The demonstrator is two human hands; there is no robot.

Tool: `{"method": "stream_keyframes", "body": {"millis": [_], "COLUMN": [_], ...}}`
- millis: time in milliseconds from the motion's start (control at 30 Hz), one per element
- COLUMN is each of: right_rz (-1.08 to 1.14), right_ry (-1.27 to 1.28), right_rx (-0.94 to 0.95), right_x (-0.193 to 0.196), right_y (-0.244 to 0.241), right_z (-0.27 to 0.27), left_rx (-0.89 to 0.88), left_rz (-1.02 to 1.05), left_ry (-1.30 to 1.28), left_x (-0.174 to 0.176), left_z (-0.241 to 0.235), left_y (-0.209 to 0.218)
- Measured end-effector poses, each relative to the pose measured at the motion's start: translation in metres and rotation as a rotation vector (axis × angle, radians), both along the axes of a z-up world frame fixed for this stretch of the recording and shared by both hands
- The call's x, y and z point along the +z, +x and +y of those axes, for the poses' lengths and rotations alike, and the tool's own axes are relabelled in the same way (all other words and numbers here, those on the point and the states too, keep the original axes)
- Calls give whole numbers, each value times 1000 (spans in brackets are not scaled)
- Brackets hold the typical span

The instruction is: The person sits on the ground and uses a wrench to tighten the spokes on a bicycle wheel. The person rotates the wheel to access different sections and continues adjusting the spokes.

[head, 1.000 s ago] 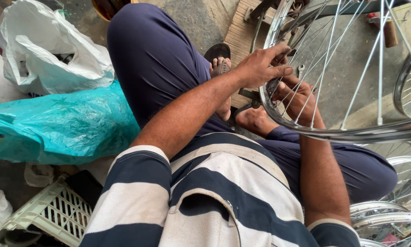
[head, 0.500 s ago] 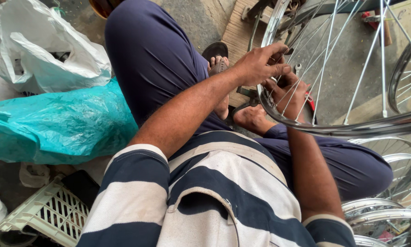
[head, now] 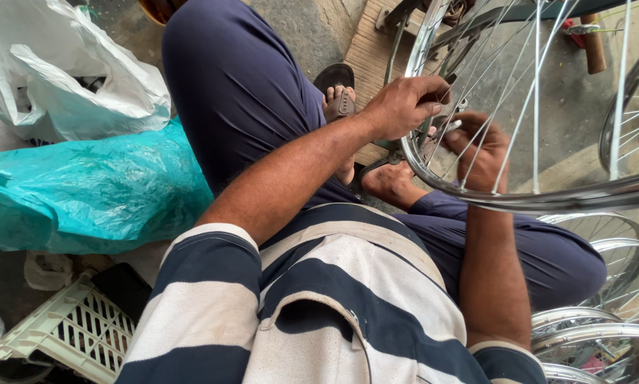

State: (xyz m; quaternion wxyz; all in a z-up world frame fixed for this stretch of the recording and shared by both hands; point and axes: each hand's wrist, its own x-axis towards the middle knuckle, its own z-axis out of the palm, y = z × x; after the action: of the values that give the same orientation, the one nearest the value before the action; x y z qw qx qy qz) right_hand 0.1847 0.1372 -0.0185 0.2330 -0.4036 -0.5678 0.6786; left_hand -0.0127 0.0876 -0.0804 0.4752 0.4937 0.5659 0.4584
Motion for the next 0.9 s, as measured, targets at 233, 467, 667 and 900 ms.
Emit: {"method": "stream_keyframes", "body": {"millis": [233,467,667,900], "right_rz": [-75,-433,-115,-41], "right_ry": [84,545,100,9], "right_rx": [108,226,167,79], "right_x": [-30,-15,9,10], "right_y": [-11,-4,14,29], "right_z": [-7,-18,-16,-3], "left_rx": [-29,-80,-380,-546], "left_rz": [-56,-145,-541,-572], "left_ry": [-31,-55,-82,-57], "left_x": [14,15,9,16], "left_z": [-5,-7,-14,-15], "left_y": [-6,-9,-21,-21]}}
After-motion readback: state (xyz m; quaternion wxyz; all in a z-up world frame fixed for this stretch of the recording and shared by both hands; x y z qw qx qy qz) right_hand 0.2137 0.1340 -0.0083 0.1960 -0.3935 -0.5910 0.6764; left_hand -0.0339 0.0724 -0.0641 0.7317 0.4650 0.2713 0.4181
